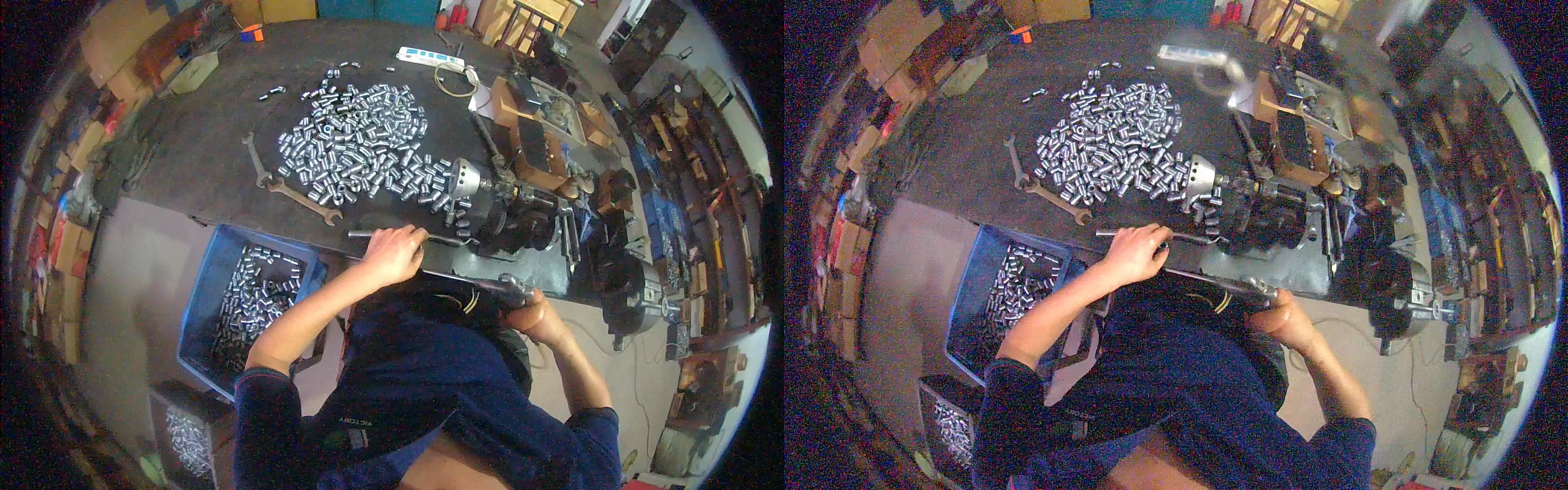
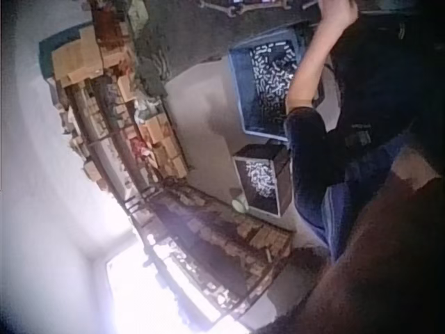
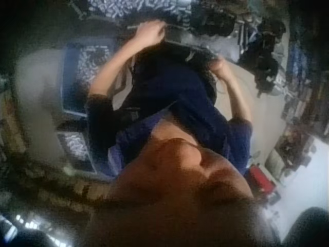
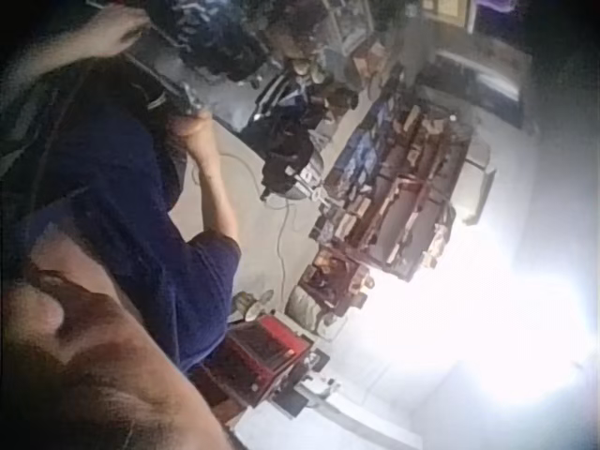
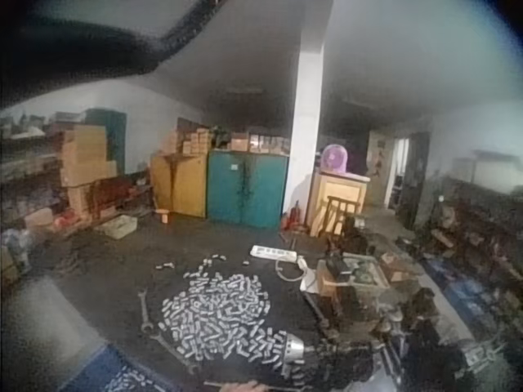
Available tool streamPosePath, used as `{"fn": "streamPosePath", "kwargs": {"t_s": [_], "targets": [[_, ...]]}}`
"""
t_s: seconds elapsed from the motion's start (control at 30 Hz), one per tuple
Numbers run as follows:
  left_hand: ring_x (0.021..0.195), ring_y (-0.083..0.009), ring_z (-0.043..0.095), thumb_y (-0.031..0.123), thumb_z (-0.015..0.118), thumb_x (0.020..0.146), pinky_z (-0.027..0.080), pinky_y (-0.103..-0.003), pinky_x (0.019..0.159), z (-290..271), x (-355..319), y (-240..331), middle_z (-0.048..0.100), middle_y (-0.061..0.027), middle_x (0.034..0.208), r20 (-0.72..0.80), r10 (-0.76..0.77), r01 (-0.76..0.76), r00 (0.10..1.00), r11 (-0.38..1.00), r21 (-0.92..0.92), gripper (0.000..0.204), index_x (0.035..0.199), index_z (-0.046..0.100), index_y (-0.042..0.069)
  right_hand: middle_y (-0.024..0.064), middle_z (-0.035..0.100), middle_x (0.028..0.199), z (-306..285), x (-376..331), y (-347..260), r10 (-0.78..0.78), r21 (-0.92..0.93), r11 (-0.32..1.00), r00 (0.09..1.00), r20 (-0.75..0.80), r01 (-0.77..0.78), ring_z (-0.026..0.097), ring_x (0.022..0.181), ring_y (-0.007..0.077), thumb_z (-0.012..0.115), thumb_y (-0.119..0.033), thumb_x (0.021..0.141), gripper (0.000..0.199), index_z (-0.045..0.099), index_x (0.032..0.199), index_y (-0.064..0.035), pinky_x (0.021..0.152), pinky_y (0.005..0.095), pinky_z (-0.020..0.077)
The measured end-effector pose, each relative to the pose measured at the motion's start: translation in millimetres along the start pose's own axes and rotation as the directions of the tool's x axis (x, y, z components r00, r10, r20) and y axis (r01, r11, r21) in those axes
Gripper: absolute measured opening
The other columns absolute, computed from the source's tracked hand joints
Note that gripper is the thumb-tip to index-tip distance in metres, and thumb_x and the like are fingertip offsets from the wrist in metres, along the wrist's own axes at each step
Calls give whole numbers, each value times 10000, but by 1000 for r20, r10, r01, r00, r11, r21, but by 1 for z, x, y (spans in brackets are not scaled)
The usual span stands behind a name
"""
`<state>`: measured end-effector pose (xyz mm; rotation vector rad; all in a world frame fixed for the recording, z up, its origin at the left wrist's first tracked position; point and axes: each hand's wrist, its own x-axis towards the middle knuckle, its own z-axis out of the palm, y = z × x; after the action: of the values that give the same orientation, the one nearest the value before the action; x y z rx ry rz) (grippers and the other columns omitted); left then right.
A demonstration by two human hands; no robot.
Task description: The person operates a bench-mounted machine to process small metal parts. They repeatedly pick up parts from a pile, insert them into the machine, and pull a lever to complete the operation, then place the processed parts into a blue bin.
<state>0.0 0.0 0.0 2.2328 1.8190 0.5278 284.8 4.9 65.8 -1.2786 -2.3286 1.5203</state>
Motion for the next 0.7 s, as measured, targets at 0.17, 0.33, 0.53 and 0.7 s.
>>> {"fn": "streamPosePath", "kwargs": {"t_s": [0.17,0.33,0.53,0.7], "targets": [[733,-243,590,142,613,695,465,-350,638,-39,-26,-1,584,-122,868,-25,-139,127,990,957,-259,287,953,518,59,30,581,755,12,2,-36,3,299,954,997,-77,20,523,724,97,571,-20,655,313,549,966,-40,656,241,422],[905,-185,532,132,635,739,403,-312,817,-57,-77,27,539,-113,950,-232,-96,-126,968,614,-779,506,1147,390,-40,112,551,852,32,39,-127,-361,115,923,930,-67,366,531,748,183,568,-79,557,605,439,1142,8,653,288,440],[795,-226,579,246,457,860,454,-320,743,-79,-54,20,594,-155,852,-256,-596,-260,761,81,-962,352,1080,428,-27,189,321,1282,104,105,-137,-737,247,600,645,-200,761,289,1210,308,598,-104,529,753,335,1224,17,986,348,235],[794,-207,593,93,498,838,470,-307,728,-102,-73,-31,604,-132,818,-256,-410,-157,876,259,-953,207,1005,459,-22,144,442,1205,40,59,-76,-437,311,851,899,-24,422,447,1089,257,550,-26,523,665,422,1174,24,922,355,354]]}}
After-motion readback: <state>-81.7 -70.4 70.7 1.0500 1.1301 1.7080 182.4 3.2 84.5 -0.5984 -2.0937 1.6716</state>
